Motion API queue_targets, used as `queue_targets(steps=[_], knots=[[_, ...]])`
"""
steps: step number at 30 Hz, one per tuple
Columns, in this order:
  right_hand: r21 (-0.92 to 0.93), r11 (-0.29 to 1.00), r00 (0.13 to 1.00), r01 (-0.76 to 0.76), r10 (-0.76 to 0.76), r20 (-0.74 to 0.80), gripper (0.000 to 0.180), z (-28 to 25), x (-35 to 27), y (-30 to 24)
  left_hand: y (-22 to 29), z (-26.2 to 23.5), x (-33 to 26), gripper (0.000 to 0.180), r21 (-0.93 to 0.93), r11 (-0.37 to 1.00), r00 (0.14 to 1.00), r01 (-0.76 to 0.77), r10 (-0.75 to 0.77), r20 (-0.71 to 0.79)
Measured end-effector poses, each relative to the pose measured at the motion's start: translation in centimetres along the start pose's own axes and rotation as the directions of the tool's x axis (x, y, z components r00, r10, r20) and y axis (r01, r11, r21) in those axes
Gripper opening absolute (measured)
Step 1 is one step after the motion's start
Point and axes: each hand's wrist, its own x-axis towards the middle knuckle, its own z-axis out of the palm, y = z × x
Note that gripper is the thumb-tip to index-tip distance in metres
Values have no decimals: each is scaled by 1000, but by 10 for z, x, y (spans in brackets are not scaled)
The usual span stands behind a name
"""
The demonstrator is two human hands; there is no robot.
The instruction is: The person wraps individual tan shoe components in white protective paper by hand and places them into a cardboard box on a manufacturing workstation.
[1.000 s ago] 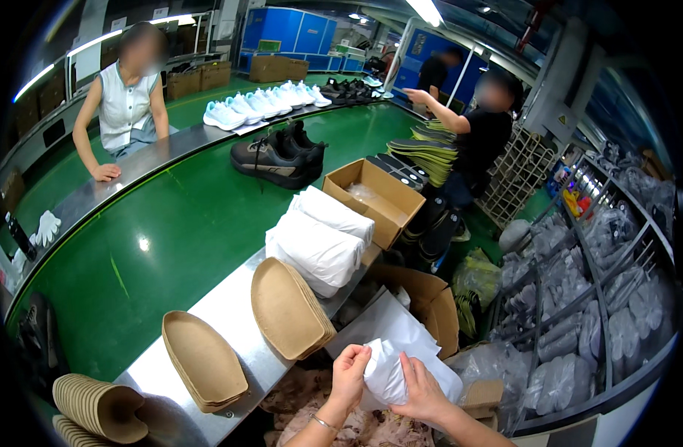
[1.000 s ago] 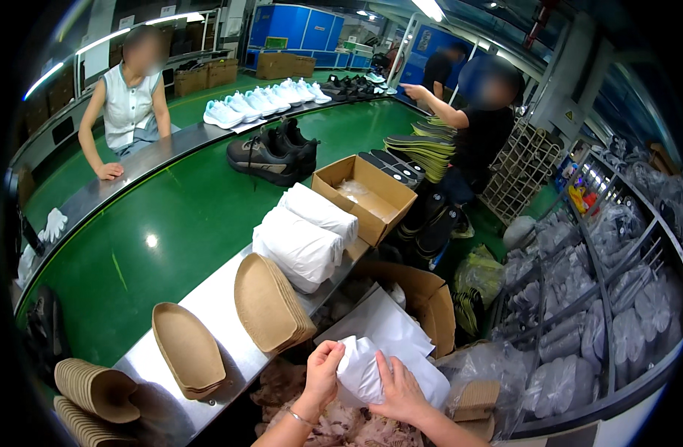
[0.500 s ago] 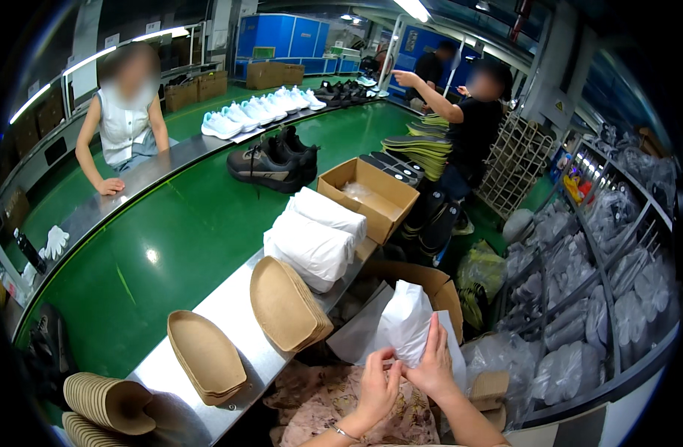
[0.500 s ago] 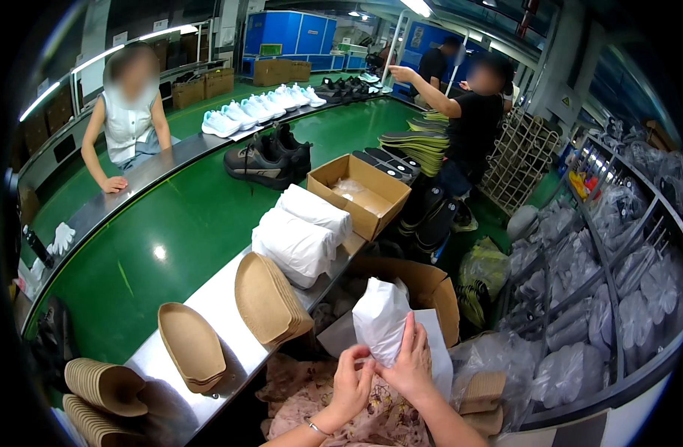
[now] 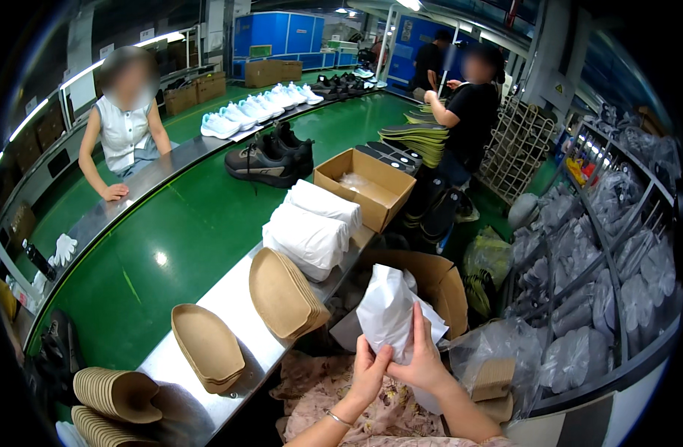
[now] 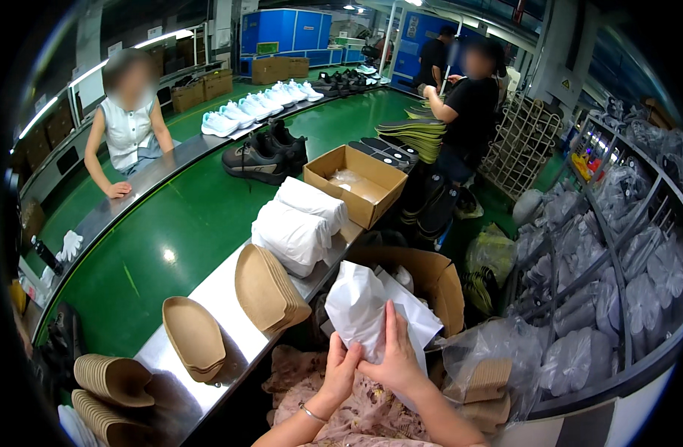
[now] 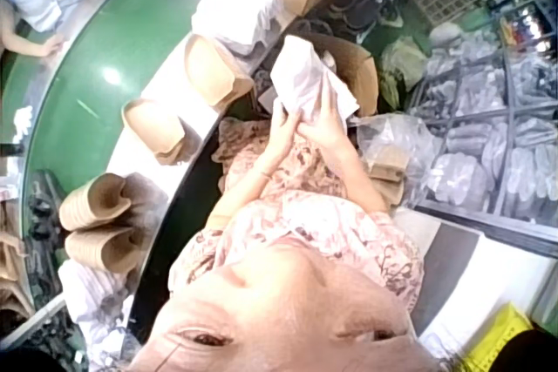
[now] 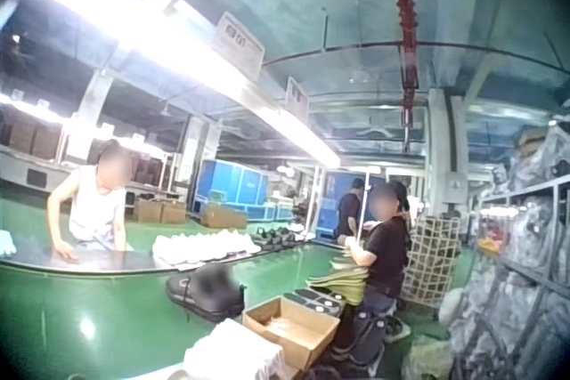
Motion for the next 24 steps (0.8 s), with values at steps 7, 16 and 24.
queue_targets(steps=[7, 16, 24], knots=[[725, 550, 902, -416, 350, 252, 59, -18, 1, 29, 3, -6, -1, 23, -112, 994, 999, 9, -15, -51], [925, 114, 881, -363, 367, 300, 43, -5, -11, 44, 4, -16, -5, 40, -184, 974, 983, 136, -110, 144], [923, 83, 878, -376, 351, 326, 50, -11, -20, 33, 14, -23, -6, 84, -137, 953, 905, 272, -204, 374]])
